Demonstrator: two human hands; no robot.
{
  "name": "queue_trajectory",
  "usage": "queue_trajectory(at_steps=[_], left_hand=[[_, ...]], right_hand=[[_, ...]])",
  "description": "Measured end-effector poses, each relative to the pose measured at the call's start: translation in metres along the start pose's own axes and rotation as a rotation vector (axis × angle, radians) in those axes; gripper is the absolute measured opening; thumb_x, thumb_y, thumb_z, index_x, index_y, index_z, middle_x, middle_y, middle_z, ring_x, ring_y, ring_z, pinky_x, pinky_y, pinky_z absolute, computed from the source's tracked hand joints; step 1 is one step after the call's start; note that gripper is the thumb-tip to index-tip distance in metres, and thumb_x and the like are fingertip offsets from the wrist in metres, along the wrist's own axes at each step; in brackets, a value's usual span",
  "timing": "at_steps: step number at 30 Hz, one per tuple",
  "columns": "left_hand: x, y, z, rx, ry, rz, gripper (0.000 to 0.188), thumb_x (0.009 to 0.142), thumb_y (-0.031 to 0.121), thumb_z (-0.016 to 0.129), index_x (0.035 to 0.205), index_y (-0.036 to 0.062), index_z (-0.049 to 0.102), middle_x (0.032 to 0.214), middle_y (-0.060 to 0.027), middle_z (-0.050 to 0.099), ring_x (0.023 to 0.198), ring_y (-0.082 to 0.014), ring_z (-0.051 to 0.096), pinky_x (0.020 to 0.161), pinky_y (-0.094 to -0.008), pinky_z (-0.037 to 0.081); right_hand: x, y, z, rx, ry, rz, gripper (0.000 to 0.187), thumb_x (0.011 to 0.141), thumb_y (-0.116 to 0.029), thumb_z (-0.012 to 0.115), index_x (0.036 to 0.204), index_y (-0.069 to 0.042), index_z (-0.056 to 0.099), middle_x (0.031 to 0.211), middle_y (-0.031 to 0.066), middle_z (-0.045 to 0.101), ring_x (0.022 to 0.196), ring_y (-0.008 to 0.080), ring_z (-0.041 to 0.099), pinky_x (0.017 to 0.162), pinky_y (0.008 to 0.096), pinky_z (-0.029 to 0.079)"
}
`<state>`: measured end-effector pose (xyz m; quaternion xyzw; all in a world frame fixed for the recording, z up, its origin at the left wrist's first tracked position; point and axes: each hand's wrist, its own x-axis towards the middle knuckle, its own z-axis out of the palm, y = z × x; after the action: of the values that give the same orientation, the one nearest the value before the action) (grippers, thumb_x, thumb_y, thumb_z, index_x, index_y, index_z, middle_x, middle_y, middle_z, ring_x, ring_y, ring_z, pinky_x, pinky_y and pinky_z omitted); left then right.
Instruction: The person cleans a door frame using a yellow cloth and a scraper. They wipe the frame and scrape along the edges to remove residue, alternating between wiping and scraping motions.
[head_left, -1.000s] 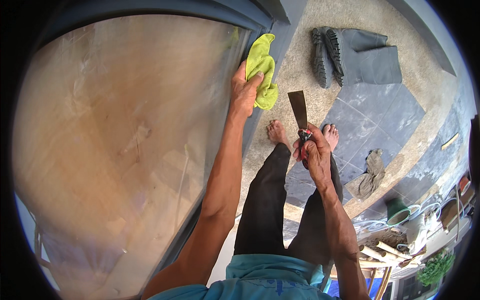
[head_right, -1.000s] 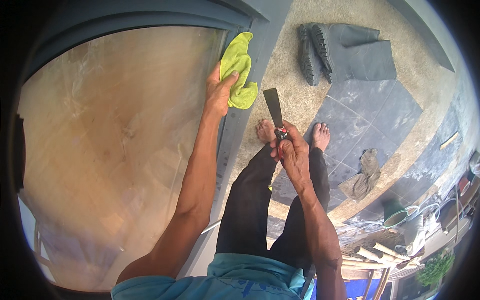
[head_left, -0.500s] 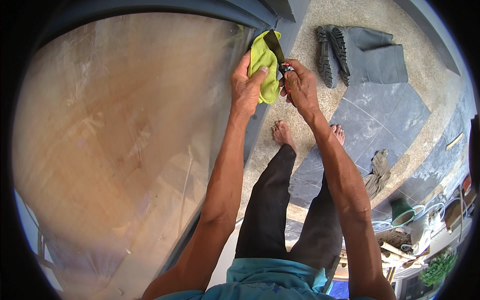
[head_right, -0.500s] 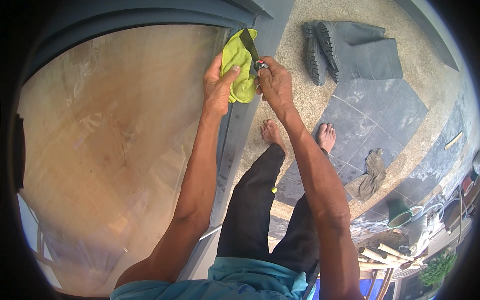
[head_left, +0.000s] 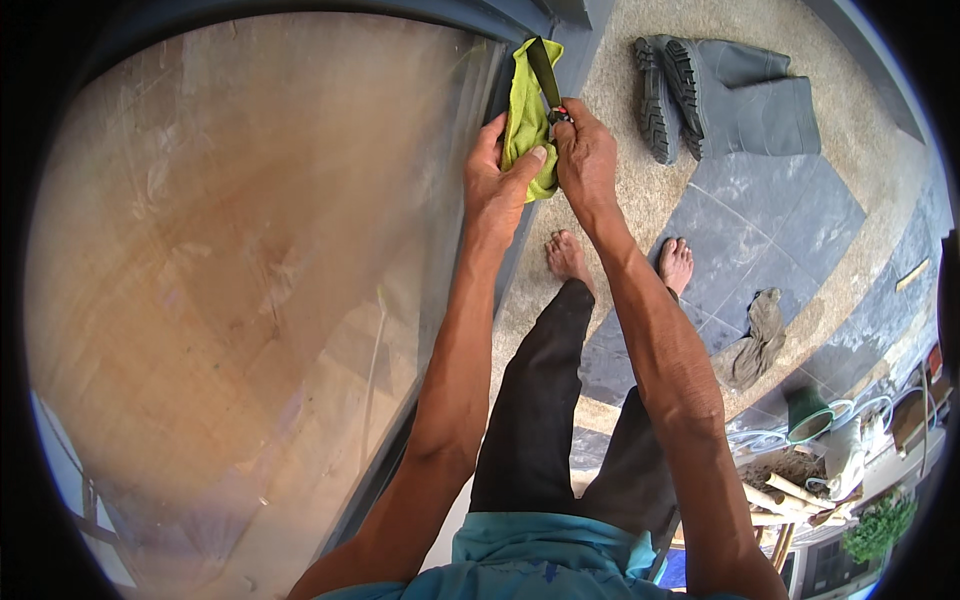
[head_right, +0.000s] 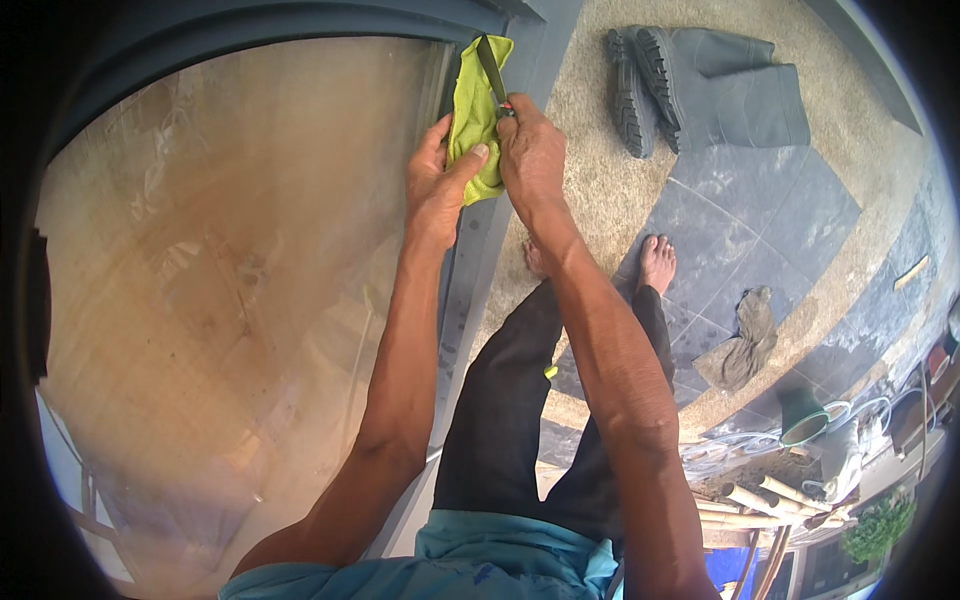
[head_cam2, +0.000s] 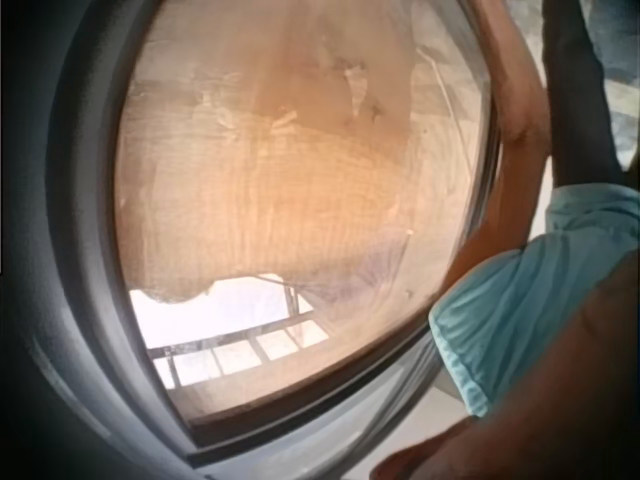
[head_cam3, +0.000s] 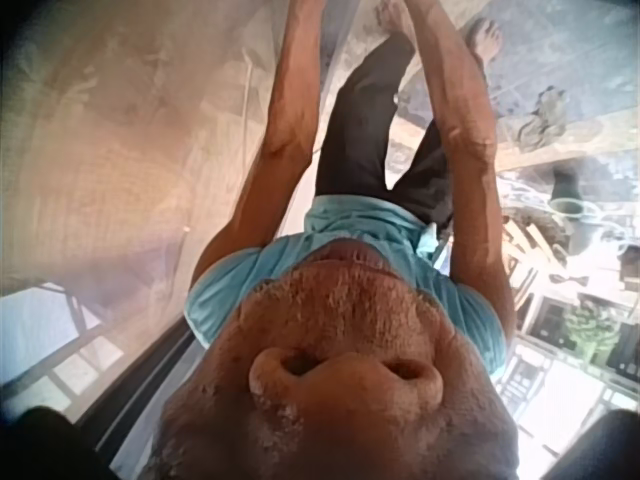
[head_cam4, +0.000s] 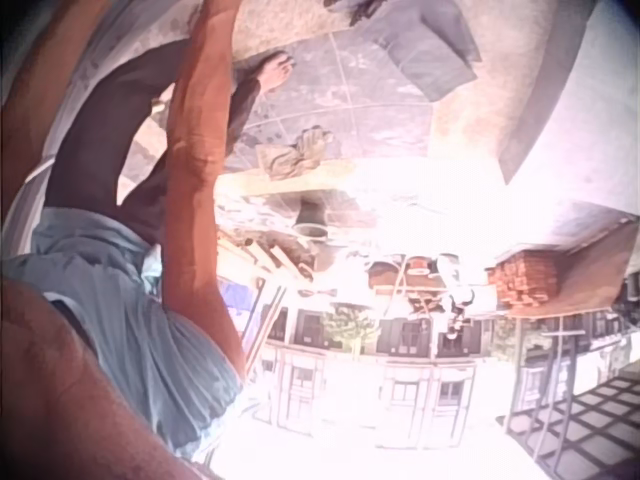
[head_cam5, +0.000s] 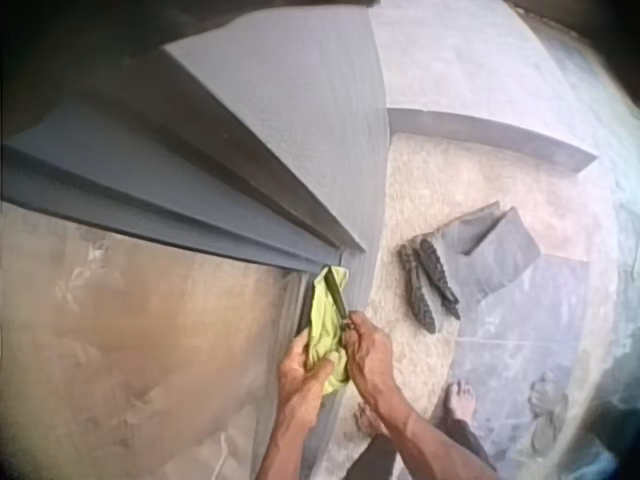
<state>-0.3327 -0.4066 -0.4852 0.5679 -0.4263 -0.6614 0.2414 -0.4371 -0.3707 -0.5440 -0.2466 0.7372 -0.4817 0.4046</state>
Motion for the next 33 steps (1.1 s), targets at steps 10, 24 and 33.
queue_trajectory(at_steps=[10, 24, 33], left_hand=[[-0.056, -0.029, -0.023, 0.014, 0.076, -0.112, 0.052, 0.096, 0.009, 0.064, 0.143, -0.0068, 0.048, 0.129, -0.0133, 0.061, 0.114, -0.0174, 0.06, 0.102, -0.0317, 0.049], [-0.14, -0.076, -0.068, 0.04, 0.281, -0.289, 0.041, 0.096, 0.008, 0.06, 0.135, -0.0052, 0.056, 0.12, -0.0101, 0.065, 0.106, -0.0159, 0.062, 0.096, -0.0304, 0.05], [-0.151, -0.044, -0.056, 0.077, 0.287, -0.225, 0.029, 0.101, 0.014, 0.059, 0.123, -0.004, 0.064, 0.104, -0.0029, 0.067, 0.092, -0.01, 0.059, 0.086, -0.0256, 0.049]], right_hand=[[-0.056, 0.017, 0.001, 0.053, -0.149, 0.151, 0.019, 0.096, -0.006, 0.052, 0.108, -0.001, 0.065, 0.08, 0.0227, 0.064, 0.072, 0.0343, 0.064, 0.069, 0.0435, 0.05], [-0.154, 0.034, 0.015, -0.13, -0.289, 0.105, 0.018, 0.094, -0.006, 0.055, 0.109, -0.003, 0.064, 0.082, 0.0275, 0.066, 0.08, 0.0455, 0.067, 0.08, 0.049, 0.048], [-0.171, 0.046, -0.005, 0.391, -0.615, 0.659, 0.024, 0.098, -0.009, 0.047, 0.114, -0.004, 0.064, 0.067, 0.0087, 0.062, 0.045, 0.0152, 0.055, 0.04, 0.0311, 0.045]])
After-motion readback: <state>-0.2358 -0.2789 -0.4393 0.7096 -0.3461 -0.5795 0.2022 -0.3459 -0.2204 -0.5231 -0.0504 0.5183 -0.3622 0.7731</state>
